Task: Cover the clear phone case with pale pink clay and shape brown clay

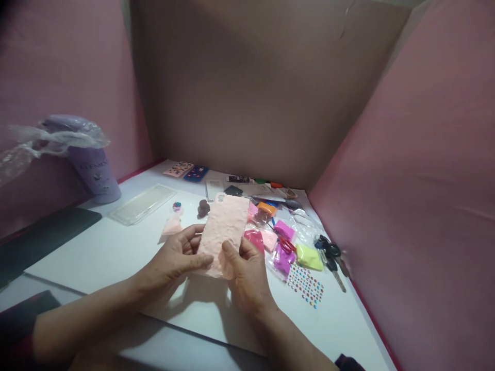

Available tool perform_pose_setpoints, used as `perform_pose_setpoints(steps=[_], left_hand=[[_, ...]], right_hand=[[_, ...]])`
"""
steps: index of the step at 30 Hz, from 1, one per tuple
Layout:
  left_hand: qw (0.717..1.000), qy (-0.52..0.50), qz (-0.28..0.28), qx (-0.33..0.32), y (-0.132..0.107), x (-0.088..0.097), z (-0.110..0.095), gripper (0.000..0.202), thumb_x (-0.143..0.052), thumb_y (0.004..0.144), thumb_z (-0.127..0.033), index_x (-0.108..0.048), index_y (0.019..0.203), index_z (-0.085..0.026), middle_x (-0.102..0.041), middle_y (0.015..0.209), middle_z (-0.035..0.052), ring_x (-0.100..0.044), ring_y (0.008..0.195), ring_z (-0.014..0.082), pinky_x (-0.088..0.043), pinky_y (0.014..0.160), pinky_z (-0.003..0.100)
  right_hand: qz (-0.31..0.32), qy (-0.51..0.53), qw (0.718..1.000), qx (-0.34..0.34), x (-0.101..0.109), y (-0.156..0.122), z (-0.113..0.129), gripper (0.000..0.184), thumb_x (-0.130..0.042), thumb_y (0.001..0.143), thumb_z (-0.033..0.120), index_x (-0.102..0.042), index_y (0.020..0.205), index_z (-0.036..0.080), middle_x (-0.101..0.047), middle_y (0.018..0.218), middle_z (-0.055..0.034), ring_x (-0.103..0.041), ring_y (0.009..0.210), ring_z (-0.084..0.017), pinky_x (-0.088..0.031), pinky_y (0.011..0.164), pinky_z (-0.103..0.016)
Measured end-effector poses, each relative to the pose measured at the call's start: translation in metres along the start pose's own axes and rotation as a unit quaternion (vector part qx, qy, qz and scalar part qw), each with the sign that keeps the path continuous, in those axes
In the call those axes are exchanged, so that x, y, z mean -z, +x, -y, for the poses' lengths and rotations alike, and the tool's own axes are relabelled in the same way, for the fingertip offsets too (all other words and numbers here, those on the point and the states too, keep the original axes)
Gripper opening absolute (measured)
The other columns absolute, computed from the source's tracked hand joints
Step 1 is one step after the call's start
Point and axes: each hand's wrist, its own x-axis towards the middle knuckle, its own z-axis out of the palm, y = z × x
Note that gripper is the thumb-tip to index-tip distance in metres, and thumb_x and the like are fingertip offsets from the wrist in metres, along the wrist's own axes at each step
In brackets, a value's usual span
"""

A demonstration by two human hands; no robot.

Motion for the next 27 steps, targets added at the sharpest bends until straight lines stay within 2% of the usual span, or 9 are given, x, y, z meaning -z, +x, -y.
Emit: perform_pose_setpoints(steps=[4,8,10,15,23,27], left_hand=[[1.0,0.012,-0.008,0.0,0.0005,0.0007,-0.0004,0.043,-0.071,0.07,-0.015,-0.055,0.111,-0.013,-0.069,0.09,0.0073,-0.063,0.075,0.0148,-0.049,0.068,0.026],[1.0,0.014,-0.026,-0.001,0.0011,0.001,-0.0015,0.044,-0.07,0.072,-0.02,-0.055,0.112,-0.012,-0.066,0.079,0.0039,-0.06,0.066,0.012,-0.049,0.068,0.028],[0.999,0.013,-0.042,-0.002,0.001,0.0011,-0.0019,0.046,-0.071,0.072,-0.022,-0.054,0.113,-0.012,-0.065,0.077,0.0032,-0.06,0.067,0.0126,-0.049,0.068,0.029],[0.999,0.015,-0.032,-0.003,0.0005,0.002,-0.0003,0.051,-0.075,0.065,-0.017,-0.053,0.111,-0.013,-0.065,0.079,0.0032,-0.061,0.069,0.0143,-0.048,0.064,0.026],[0.997,0.012,-0.073,0.003,0.0011,-0.0006,-0.0037,0.043,-0.073,0.066,-0.019,-0.058,0.106,-0.012,-0.06,0.07,-0.0001,-0.057,0.064,0.0126,-0.046,0.063,0.027],[0.999,0.006,-0.052,-0.002,0.0002,-0.0002,-0.0034,0.046,-0.074,0.064,-0.019,-0.058,0.107,-0.014,-0.064,0.074,0.0018,-0.059,0.065,0.0134,-0.046,0.063,0.026]], right_hand=[[-0.002,0.002,1.0,0.0,0.0005,0.0007,0.0003,0.017,-0.065,0.083,0.024,-0.066,0.099,0.02,-0.071,0.096,-0.0061,-0.067,0.083,-0.023,-0.052,0.079,-0.041],[-0.011,0.007,1.0,0.002,0.0022,0.0017,0.0006,0.018,-0.065,0.083,0.025,-0.066,0.1,0.018,-0.071,0.097,-0.0079,-0.067,0.082,-0.023,-0.053,0.077,-0.041],[-0.019,0.007,1.0,0.003,0.0026,0.0018,0.0007,0.019,-0.065,0.083,0.025,-0.065,0.1,0.018,-0.071,0.097,-0.0087,-0.067,0.082,-0.023,-0.053,0.075,-0.041],[-0.017,0.015,1.0,-0.004,0.0021,0.0009,0.0009,0.02,-0.067,0.081,0.026,-0.066,0.1,0.019,-0.071,0.098,-0.0079,-0.067,0.081,-0.023,-0.053,0.073,-0.04],[-0.029,0.003,1.0,-0.006,-0.0017,-0.0006,0.0027,0.026,-0.071,0.076,0.032,-0.067,0.1,0.023,-0.071,0.101,-0.006,-0.067,0.086,-0.025,-0.054,0.07,-0.039],[-0.032,-0.003,0.999,-0.009,-0.0022,-0.0009,0.0029,0.028,-0.072,0.075,0.034,-0.067,0.099,0.022,-0.07,0.102,-0.0076,-0.067,0.086,-0.026,-0.054,0.069,-0.04]])
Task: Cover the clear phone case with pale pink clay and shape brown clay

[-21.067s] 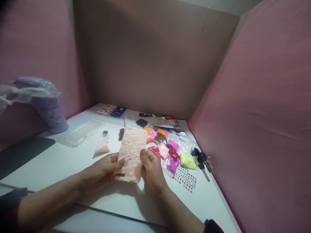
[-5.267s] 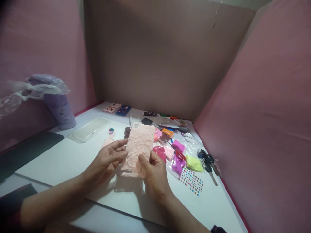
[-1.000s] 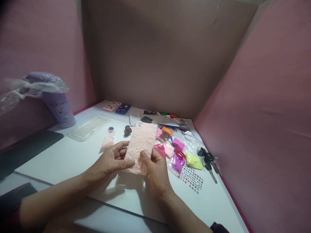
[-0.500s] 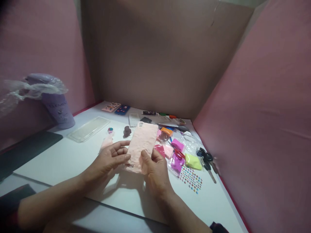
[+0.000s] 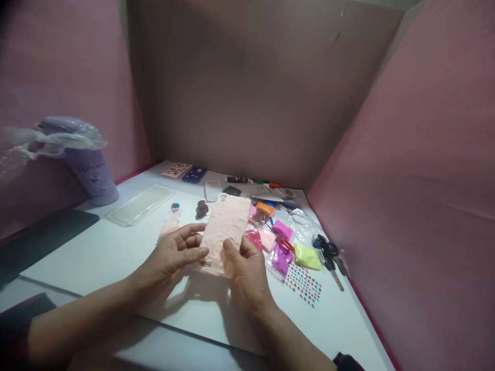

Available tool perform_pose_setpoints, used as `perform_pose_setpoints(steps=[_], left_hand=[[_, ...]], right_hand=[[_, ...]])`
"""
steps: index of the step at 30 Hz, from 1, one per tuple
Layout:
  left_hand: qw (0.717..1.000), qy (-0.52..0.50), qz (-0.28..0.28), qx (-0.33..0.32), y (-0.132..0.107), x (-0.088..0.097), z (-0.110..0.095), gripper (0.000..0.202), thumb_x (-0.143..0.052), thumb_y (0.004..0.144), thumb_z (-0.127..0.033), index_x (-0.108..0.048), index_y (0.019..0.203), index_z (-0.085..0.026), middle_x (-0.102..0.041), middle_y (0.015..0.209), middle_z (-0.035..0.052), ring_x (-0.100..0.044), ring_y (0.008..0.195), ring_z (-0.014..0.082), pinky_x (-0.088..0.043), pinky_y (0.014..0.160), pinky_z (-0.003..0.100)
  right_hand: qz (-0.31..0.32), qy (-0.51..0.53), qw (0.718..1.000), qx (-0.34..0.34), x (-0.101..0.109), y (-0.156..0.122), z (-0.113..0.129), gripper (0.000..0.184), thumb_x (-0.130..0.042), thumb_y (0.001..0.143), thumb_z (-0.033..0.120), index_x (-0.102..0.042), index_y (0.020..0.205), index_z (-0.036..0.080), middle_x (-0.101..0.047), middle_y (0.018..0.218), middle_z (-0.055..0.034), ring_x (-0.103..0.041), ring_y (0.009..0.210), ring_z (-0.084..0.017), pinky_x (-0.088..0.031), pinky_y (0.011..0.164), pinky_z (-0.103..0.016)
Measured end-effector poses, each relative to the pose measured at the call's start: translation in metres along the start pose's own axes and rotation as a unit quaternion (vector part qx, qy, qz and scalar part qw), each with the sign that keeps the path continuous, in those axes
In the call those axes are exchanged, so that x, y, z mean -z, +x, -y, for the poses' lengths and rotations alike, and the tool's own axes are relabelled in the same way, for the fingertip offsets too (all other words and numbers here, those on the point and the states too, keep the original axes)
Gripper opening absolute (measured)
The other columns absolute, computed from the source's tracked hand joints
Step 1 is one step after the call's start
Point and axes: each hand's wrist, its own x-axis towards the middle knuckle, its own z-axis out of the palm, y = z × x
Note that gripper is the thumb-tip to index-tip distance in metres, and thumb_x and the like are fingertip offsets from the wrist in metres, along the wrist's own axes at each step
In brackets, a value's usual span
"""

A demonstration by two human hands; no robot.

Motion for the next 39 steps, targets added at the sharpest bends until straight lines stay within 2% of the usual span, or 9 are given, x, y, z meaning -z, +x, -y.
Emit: perform_pose_setpoints(steps=[7,11,17,26,33,36,39], left_hand=[[1.0,-0.009,0.014,0.005,0.0001,0.0012,0.0001,0.049,-0.069,0.063,-0.009,-0.059,0.111,-0.014,-0.065,0.075,0.0021,-0.06,0.064,0.0131,-0.048,0.065,0.028],[1.0,-0.02,0.011,0.005,-0.0011,-0.0018,-0.0042,0.051,-0.068,0.059,-0.005,-0.06,0.109,-0.012,-0.065,0.074,0.0028,-0.06,0.066,0.0143,-0.049,0.067,0.028],[1.0,-0.025,-0.007,-0.002,-0.0013,-0.0013,-0.0011,0.042,-0.074,0.065,-0.016,-0.06,0.104,-0.013,-0.063,0.073,0.0022,-0.061,0.065,0.0146,-0.049,0.065,0.029],[0.999,-0.032,-0.001,-0.002,-0.0018,-0.0018,-0.0037,0.052,-0.069,0.059,-0.005,-0.061,0.109,-0.013,-0.067,0.076,0.0037,-0.061,0.066,0.0146,-0.049,0.067,0.028],[1.0,-0.019,0.021,-0.001,-0.0005,0.0009,0.0003,0.05,-0.076,0.064,-0.017,-0.056,0.11,-0.014,-0.069,0.089,0.0083,-0.065,0.077,0.0194,-0.052,0.069,0.031],[1.0,-0.017,0.014,0.0,-0.0001,-0.0001,0.0009,0.047,-0.075,0.065,-0.017,-0.058,0.108,-0.013,-0.068,0.083,0.0063,-0.064,0.071,0.0165,-0.051,0.068,0.03],[1.0,-0.013,-0.019,0.001,0.0003,-0.0016,-0.0001,0.047,-0.075,0.063,-0.016,-0.06,0.107,-0.012,-0.064,0.073,0.0017,-0.059,0.063,0.0123,-0.049,0.066,0.028]], right_hand=[[0.008,0.009,1.0,0.004,0.0023,0.001,-0.0008,0.029,-0.07,0.078,0.031,-0.065,0.105,0.021,-0.071,0.1,-0.0073,-0.066,0.087,-0.026,-0.054,0.072,-0.042],[0.007,-0.004,1.0,0.007,0.0031,0.0012,-0.0012,0.027,-0.07,0.077,0.033,-0.066,0.102,0.022,-0.071,0.1,-0.0069,-0.067,0.086,-0.026,-0.053,0.072,-0.04],[0.013,-0.006,1.0,0.003,0.0018,0.0,-0.0004,0.024,-0.07,0.077,0.033,-0.067,0.098,0.022,-0.071,0.099,-0.0068,-0.067,0.084,-0.025,-0.053,0.072,-0.04],[0.011,0.0,1.0,0.009,0.0023,0.0015,-0.0002,0.025,-0.069,0.078,0.032,-0.066,0.101,0.023,-0.071,0.1,-0.0058,-0.066,0.088,-0.025,-0.053,0.07,-0.039],[0.032,-0.01,0.999,0.001,0.0021,-0.0005,-0.0009,0.019,-0.067,0.08,0.031,-0.067,0.098,0.022,-0.071,0.098,-0.006,-0.067,0.085,-0.024,-0.053,0.073,-0.039],[0.029,-0.006,1.0,0.002,0.0012,-0.0001,-0.0009,0.022,-0.068,0.079,0.032,-0.067,0.099,0.022,-0.071,0.1,-0.0062,-0.067,0.087,-0.025,-0.053,0.074,-0.04],[0.015,-0.006,1.0,0.006,0.0011,0.0008,-0.0003,0.027,-0.07,0.077,0.034,-0.067,0.101,0.022,-0.071,0.101,-0.0072,-0.066,0.087,-0.026,-0.053,0.073,-0.04]])
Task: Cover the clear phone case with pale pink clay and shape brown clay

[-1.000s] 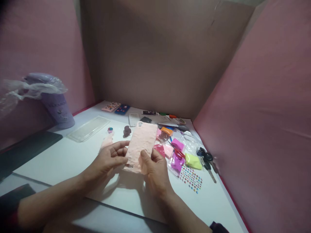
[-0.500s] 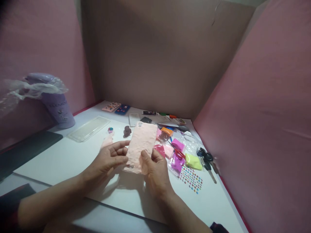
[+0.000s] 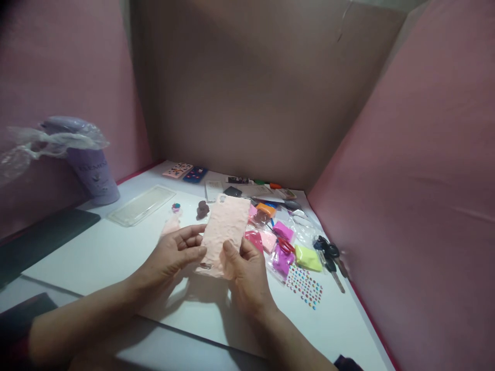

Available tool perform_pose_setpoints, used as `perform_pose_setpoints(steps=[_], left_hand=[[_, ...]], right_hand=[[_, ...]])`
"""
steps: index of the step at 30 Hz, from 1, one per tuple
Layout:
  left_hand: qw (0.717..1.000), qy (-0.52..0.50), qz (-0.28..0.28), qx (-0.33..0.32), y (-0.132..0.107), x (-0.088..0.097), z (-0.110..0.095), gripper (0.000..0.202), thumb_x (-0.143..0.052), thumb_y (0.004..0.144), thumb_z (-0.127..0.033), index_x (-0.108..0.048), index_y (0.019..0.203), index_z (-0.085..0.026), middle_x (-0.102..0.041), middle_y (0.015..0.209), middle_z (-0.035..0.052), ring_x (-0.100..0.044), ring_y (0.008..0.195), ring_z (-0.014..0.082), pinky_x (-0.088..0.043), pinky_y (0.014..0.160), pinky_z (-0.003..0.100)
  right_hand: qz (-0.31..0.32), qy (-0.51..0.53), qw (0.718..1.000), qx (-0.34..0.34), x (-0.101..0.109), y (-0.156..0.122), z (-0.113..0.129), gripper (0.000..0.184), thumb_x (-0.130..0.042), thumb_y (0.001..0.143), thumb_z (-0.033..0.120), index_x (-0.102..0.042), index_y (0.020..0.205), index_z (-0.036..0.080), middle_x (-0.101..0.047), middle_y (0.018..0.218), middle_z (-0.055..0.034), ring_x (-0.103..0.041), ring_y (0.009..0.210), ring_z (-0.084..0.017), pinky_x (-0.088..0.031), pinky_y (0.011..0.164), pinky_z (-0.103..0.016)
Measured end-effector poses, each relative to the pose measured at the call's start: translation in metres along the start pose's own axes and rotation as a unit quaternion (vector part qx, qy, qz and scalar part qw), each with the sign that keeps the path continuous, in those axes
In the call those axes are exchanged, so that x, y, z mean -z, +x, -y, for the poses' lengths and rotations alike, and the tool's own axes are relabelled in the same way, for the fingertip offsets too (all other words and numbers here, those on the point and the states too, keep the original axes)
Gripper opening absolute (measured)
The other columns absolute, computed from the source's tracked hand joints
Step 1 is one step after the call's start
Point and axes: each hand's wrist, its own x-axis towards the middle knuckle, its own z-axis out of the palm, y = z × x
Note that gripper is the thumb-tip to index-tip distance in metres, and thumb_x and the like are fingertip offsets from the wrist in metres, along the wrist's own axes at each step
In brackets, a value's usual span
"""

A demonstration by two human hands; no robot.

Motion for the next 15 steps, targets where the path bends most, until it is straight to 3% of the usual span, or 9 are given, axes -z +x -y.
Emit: perform_pose_setpoints(steps=[4,9,15], left_hand=[[0.999,0.001,-0.038,0.0,0.0002,0.0005,-0.0007,0.049,-0.076,0.06,-0.013,-0.061,0.106,-0.014,-0.062,0.074,-0.0004,-0.058,0.067,0.0114,-0.047,0.066,0.025],[0.999,-0.001,-0.038,-0.007,0.0015,0.0049,0.0028,0.047,-0.078,0.061,-0.018,-0.061,0.105,-0.016,-0.06,0.075,-0.0007,-0.06,0.077,0.0153,-0.046,0.073,0.029],[0.998,0.035,-0.037,-0.026,0.0041,0.0087,0.0051,0.041,-0.072,0.072,-0.031,-0.061,0.107,-0.015,-0.063,0.076,0.0018,-0.056,0.066,0.0115,-0.043,0.066,0.026]], right_hand=[[-0.004,-0.008,1.0,0.003,0.0014,-0.0001,0.0,0.027,-0.07,0.078,0.033,-0.067,0.101,0.022,-0.071,0.102,-0.0073,-0.067,0.086,-0.025,-0.053,0.073,-0.04],[0.012,-0.006,1.0,0.009,0.0019,-0.0009,-0.0012,0.021,-0.066,0.081,0.029,-0.067,0.1,0.022,-0.071,0.099,-0.006,-0.067,0.083,-0.024,-0.052,0.074,-0.039],[0.012,-0.003,1.0,0.009,0.0012,-0.001,-0.0011,0.02,-0.066,0.082,0.029,-0.067,0.101,0.022,-0.071,0.099,-0.0057,-0.067,0.082,-0.024,-0.052,0.074,-0.04]])
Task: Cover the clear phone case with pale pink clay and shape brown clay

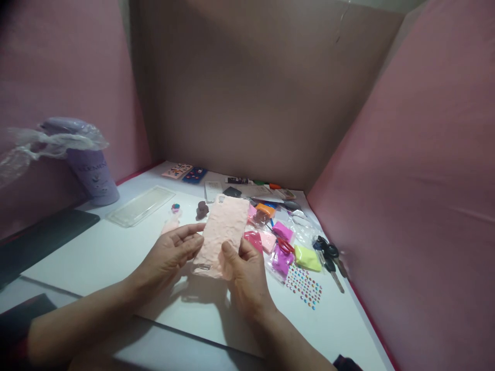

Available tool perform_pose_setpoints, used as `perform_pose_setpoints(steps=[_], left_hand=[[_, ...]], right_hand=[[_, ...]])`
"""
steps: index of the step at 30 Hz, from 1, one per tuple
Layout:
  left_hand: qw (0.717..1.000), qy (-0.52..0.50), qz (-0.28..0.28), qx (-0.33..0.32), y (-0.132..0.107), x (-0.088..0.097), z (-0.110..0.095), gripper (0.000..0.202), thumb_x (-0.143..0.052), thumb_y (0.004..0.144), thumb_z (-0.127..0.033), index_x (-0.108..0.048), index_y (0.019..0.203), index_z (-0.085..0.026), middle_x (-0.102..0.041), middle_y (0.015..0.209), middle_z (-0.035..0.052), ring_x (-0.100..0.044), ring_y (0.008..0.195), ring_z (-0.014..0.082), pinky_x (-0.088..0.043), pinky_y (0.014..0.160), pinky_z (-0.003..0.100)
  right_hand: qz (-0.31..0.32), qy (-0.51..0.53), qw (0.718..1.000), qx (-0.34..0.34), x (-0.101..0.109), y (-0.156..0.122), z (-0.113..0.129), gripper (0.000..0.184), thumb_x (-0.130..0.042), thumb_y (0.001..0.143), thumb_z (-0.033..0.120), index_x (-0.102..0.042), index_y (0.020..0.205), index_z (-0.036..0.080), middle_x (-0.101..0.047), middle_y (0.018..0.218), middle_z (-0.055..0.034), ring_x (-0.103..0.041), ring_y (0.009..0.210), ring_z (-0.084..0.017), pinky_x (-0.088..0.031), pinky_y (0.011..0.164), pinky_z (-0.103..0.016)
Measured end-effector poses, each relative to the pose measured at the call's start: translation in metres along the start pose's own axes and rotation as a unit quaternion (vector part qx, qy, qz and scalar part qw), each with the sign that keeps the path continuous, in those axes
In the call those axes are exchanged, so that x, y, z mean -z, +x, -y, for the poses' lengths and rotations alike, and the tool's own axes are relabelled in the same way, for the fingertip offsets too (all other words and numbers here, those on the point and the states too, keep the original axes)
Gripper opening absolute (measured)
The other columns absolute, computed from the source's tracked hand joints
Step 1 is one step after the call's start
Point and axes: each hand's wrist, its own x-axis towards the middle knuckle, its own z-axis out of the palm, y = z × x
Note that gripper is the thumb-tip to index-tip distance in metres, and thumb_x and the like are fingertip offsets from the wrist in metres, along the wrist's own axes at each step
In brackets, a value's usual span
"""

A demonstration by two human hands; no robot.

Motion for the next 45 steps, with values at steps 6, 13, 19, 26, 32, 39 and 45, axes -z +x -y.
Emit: perform_pose_setpoints(steps=[6,13,19,26,32,39,45], left_hand=[[1.0,-0.023,0.004,0.011,-0.002,-0.002,-0.002,0.042,-0.074,0.068,-0.022,-0.059,0.107,-0.016,-0.062,0.078,0.0002,-0.058,0.073,0.0132,-0.045,0.072,0.028],[0.999,-0.042,0.026,0.02,-0.006,-0.007,-0.011,0.043,-0.067,0.064,-0.007,-0.058,0.105,-0.015,-0.064,0.081,0.0022,-0.06,0.077,0.0151,-0.047,0.073,0.029],[0.995,-0.05,0.067,0.052,-0.004,-0.006,-0.006,0.038,-0.073,0.067,-0.019,-0.058,0.101,-0.013,-0.066,0.087,0.007,-0.062,0.076,0.0174,-0.048,0.069,0.03],[0.985,-0.026,0.098,0.136,-0.007,-0.008,-0.005,0.03,-0.077,0.059,-0.018,-0.067,0.085,-0.007,-0.068,0.078,0.0086,-0.062,0.067,0.0171,-0.047,0.072,0.032],[0.985,-0.06,0.096,0.13,-0.007,-0.011,-0.009,0.028,-0.071,0.055,-0.008,-0.068,0.082,-0.01,-0.067,0.072,0.0051,-0.061,0.068,0.0161,-0.045,0.069,0.029],[0.989,-0.047,0.075,0.121,-0.005,-0.01,-0.004,0.022,-0.074,0.056,-0.013,-0.064,0.077,-0.01,-0.065,0.072,0.0045,-0.057,0.063,0.0132,-0.046,0.072,0.032],[0.993,-0.026,0.066,0.091,-0.003,-0.007,-0.001,0.02,-0.071,0.06,-0.013,-0.062,0.078,-0.01,-0.064,0.07,0.0038,-0.058,0.063,0.0129,-0.047,0.071,0.029]], right_hand=[[0.005,0.005,1.0,-0.002,0.0,0.0,-0.002,0.02,-0.064,0.083,0.027,-0.066,0.103,0.022,-0.07,0.101,-0.006,-0.066,0.085,-0.023,-0.052,0.076,-0.039],[0.004,-0.001,1.0,-0.003,0.002,0.001,-0.001,0.021,-0.064,0.083,0.027,-0.066,0.102,0.018,-0.071,0.098,-0.0082,-0.067,0.081,-0.023,-0.053,0.075,-0.04],[0.005,0.004,1.0,-0.005,0.003,0.002,-0.001,0.018,-0.065,0.083,0.027,-0.066,0.099,0.019,-0.071,0.098,-0.0074,-0.067,0.084,-0.023,-0.051,0.08,-0.041],[0.005,-0.017,1.0,-0.006,0.003,0.002,-0.003,0.02,-0.066,0.081,0.028,-0.065,0.099,0.018,-0.071,0.096,-0.0076,-0.067,0.082,-0.023,-0.052,0.079,-0.041],[-0.001,-0.009,1.0,-0.004,0.005,0.002,-0.004,0.018,-0.066,0.082,0.029,-0.065,0.097,0.02,-0.071,0.095,-0.0063,-0.067,0.079,-0.022,-0.052,0.078,-0.041],[-0.01,-0.004,1.0,-0.014,0.003,0.002,-0.002,0.019,-0.067,0.08,0.029,-0.065,0.097,0.019,-0.071,0.096,-0.0065,-0.067,0.08,-0.023,-0.051,0.08,-0.042],[-0.003,-0.001,1.0,-0.015,0.004,0.002,-0.002,0.018,-0.066,0.081,0.03,-0.065,0.097,0.02,-0.071,0.094,-0.006,-0.067,0.079,-0.022,-0.051,0.078,-0.041]])
